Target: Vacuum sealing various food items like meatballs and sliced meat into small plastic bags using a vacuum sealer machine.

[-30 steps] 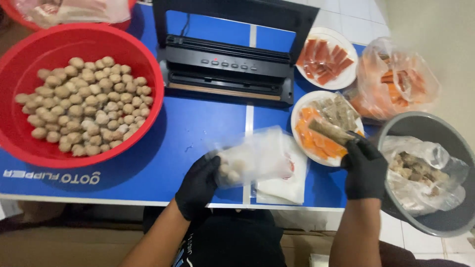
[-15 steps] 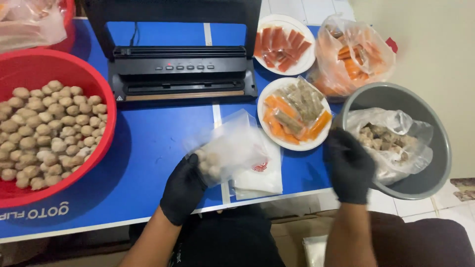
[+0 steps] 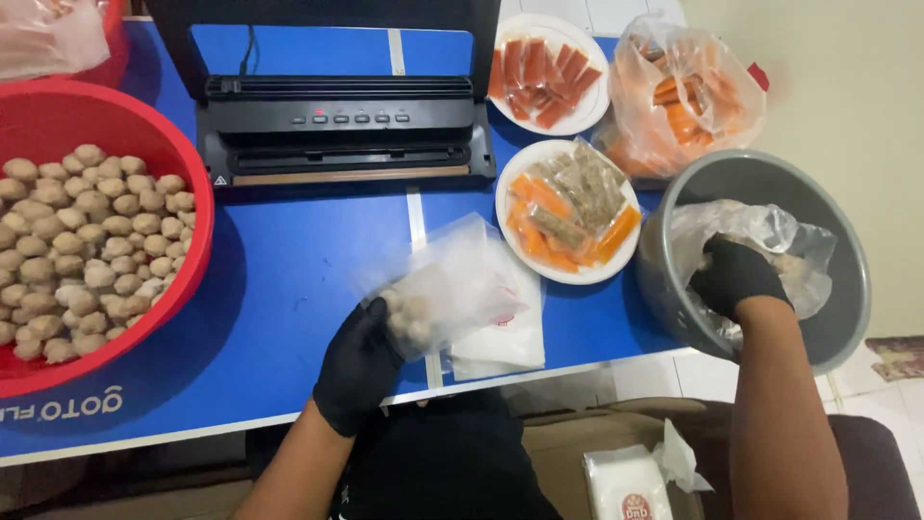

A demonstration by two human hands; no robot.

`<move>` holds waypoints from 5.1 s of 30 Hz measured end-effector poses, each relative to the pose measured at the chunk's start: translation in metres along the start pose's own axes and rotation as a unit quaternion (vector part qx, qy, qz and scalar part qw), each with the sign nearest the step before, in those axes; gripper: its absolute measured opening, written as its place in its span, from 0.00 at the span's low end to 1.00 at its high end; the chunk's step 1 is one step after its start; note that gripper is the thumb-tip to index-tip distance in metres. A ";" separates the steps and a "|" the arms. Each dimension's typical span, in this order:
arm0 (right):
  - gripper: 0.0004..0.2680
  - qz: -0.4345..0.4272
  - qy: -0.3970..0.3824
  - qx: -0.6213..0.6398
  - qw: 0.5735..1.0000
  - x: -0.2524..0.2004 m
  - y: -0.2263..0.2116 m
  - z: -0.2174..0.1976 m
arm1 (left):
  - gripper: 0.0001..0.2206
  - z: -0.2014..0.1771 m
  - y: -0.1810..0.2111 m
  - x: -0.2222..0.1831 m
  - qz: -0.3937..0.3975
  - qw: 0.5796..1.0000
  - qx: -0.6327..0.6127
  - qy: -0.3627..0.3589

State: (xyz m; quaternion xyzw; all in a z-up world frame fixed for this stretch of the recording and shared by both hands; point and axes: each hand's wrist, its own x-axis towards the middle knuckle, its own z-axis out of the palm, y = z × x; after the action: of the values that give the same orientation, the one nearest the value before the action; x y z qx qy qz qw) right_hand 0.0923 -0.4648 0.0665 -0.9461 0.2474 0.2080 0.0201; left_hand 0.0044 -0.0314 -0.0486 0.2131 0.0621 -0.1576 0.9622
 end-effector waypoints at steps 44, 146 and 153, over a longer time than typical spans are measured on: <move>0.16 -0.329 -0.026 0.537 0.777 -0.158 -0.139 0.060 | 0.18 0.022 0.037 -0.046 0.019 0.971 0.201 0.131; 0.15 -0.192 0.253 0.105 0.943 -0.020 -0.127 0.105 | 0.19 0.022 0.045 -0.050 0.046 0.951 0.181 0.248; 0.12 -0.193 0.316 0.256 0.893 -0.039 -0.124 0.100 | 0.15 0.045 0.054 -0.049 0.025 0.960 -0.007 0.280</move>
State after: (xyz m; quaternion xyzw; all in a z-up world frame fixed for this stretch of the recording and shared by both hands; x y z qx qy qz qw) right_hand 0.0825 -0.3238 -0.0169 -0.9533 0.0978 -0.1800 0.2219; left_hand -0.0213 0.0090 0.0218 0.2437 0.3248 -0.0667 0.9114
